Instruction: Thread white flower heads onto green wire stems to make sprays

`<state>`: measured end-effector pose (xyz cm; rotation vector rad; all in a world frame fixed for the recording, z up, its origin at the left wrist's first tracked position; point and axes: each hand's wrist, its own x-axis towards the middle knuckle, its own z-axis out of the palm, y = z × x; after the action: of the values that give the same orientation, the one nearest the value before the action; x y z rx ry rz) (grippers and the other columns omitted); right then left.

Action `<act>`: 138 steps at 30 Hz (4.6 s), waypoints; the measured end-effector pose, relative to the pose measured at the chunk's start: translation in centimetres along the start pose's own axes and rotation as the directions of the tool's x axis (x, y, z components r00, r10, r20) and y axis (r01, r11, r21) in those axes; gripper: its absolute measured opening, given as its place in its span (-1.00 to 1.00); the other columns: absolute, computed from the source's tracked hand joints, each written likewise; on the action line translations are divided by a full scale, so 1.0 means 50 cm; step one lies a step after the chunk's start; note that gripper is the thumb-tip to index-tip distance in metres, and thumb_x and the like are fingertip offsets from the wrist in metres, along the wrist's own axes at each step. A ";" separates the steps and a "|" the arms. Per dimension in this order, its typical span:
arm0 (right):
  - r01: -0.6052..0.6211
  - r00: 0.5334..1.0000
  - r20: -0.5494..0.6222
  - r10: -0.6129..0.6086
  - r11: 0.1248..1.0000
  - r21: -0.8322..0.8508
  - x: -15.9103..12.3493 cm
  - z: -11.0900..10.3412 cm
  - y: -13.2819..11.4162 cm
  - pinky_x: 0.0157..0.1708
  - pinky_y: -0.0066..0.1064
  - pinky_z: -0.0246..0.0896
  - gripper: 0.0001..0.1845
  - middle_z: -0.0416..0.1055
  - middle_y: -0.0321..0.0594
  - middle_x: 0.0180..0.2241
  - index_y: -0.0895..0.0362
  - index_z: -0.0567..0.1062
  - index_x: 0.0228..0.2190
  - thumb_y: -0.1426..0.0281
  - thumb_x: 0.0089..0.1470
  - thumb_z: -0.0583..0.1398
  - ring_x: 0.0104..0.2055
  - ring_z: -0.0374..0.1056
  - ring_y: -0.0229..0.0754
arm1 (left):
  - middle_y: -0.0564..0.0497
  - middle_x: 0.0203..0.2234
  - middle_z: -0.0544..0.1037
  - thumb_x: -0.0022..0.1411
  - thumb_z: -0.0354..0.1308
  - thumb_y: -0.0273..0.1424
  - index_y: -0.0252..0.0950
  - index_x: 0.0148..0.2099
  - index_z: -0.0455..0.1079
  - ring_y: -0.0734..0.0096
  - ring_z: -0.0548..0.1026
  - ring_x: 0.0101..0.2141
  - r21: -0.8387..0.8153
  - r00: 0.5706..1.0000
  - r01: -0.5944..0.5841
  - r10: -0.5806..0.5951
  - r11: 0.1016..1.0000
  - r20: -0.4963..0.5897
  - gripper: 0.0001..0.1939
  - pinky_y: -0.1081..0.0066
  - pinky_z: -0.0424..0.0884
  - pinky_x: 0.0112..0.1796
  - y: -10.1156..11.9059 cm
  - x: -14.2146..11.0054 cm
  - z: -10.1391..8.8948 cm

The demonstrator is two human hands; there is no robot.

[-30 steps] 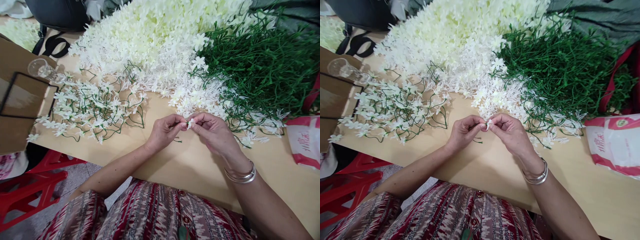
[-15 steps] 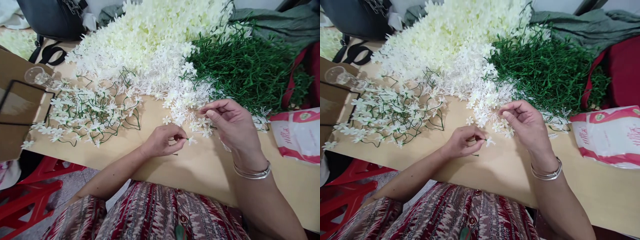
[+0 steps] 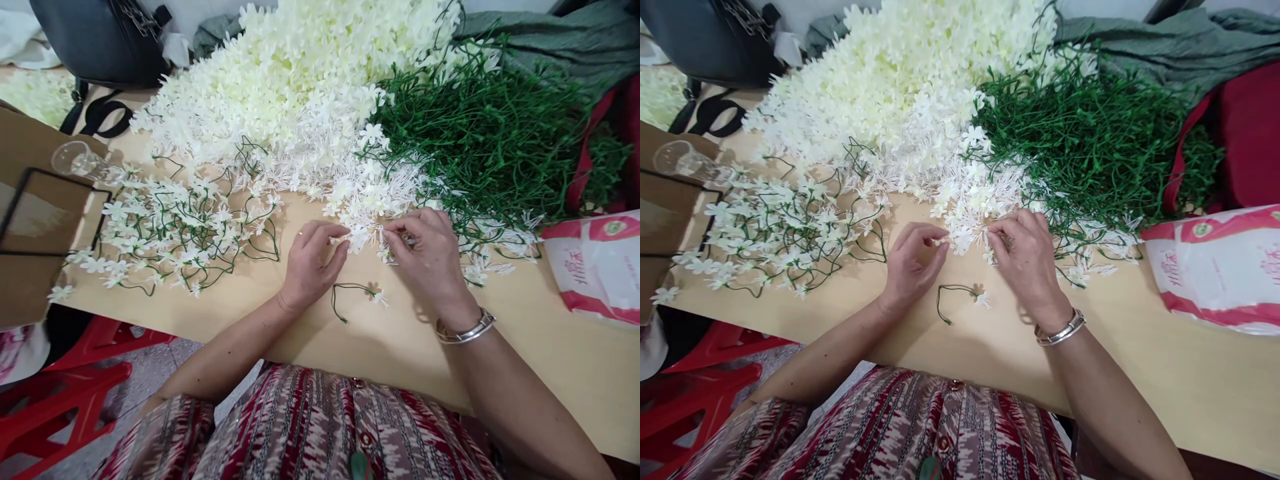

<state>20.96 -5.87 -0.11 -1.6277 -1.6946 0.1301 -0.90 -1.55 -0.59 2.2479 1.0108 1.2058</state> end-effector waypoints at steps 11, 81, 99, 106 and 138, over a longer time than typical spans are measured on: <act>-0.217 0.935 -0.146 0.324 0.847 0.485 0.001 -0.003 0.000 -0.31 -0.13 0.44 -0.89 0.54 -0.22 -0.35 -0.06 0.51 -0.28 0.27 0.26 0.35 -0.34 0.49 -0.05 | -0.12 -0.05 0.58 0.41 0.21 -0.30 -0.22 0.01 0.49 0.10 0.55 -0.04 0.365 0.945 0.136 -0.231 0.921 0.230 -0.82 0.09 0.36 0.01 -0.019 0.012 -0.047; -0.320 0.946 0.162 0.281 0.716 0.621 -0.006 0.006 -0.055 0.06 -0.02 0.52 -0.90 0.66 -0.17 -0.13 -0.02 0.53 -0.28 0.27 0.26 0.35 -0.01 0.60 0.01 | -0.03 -0.24 0.61 0.45 0.30 -0.22 -0.22 -0.06 0.48 0.39 0.56 -0.24 -0.468 0.933 0.246 -0.078 0.849 0.350 -0.82 0.39 0.46 -0.22 0.015 0.034 -0.066; -0.366 0.914 0.124 0.387 0.652 0.664 -0.003 0.001 -0.042 -0.43 -0.37 0.30 -0.85 0.56 -0.29 -0.36 -0.03 0.67 -0.21 0.28 0.14 0.44 -0.40 0.38 -0.21 | -0.03 -0.17 0.75 0.47 0.30 -0.32 -0.21 -0.13 0.64 0.24 0.62 0.00 -0.346 0.693 0.154 0.149 0.926 0.706 -0.88 0.29 0.37 0.12 0.022 -0.005 -0.075; -0.419 0.882 0.204 0.424 0.511 0.750 -0.001 -0.002 -0.043 -0.41 -0.35 0.21 -0.83 0.52 -0.31 -0.42 -0.02 0.65 -0.33 0.25 0.06 0.49 -0.41 0.33 -0.21 | 0.08 -0.47 0.49 0.58 0.03 -0.17 -0.28 0.04 0.50 0.47 0.50 -0.42 -0.428 0.670 0.625 -0.166 0.653 0.724 -0.67 0.45 0.38 -0.29 0.039 0.013 -0.060; -0.596 0.799 0.532 0.280 0.486 0.639 -0.008 -0.013 -0.065 -0.22 -0.25 0.45 -0.72 0.61 -0.29 -0.39 0.01 0.61 -0.34 0.11 0.09 0.48 -0.32 0.51 -0.15 | 0.17 -0.53 0.45 0.36 0.34 0.02 -0.27 -0.18 0.37 0.63 0.30 -0.58 -0.668 0.754 0.651 -0.407 0.361 0.515 -0.55 0.54 0.26 -0.51 0.043 -0.001 -0.018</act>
<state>18.65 -7.07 1.97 -1.3115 -1.0841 1.3449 -0.80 -2.99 1.23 1.1098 0.7282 0.7690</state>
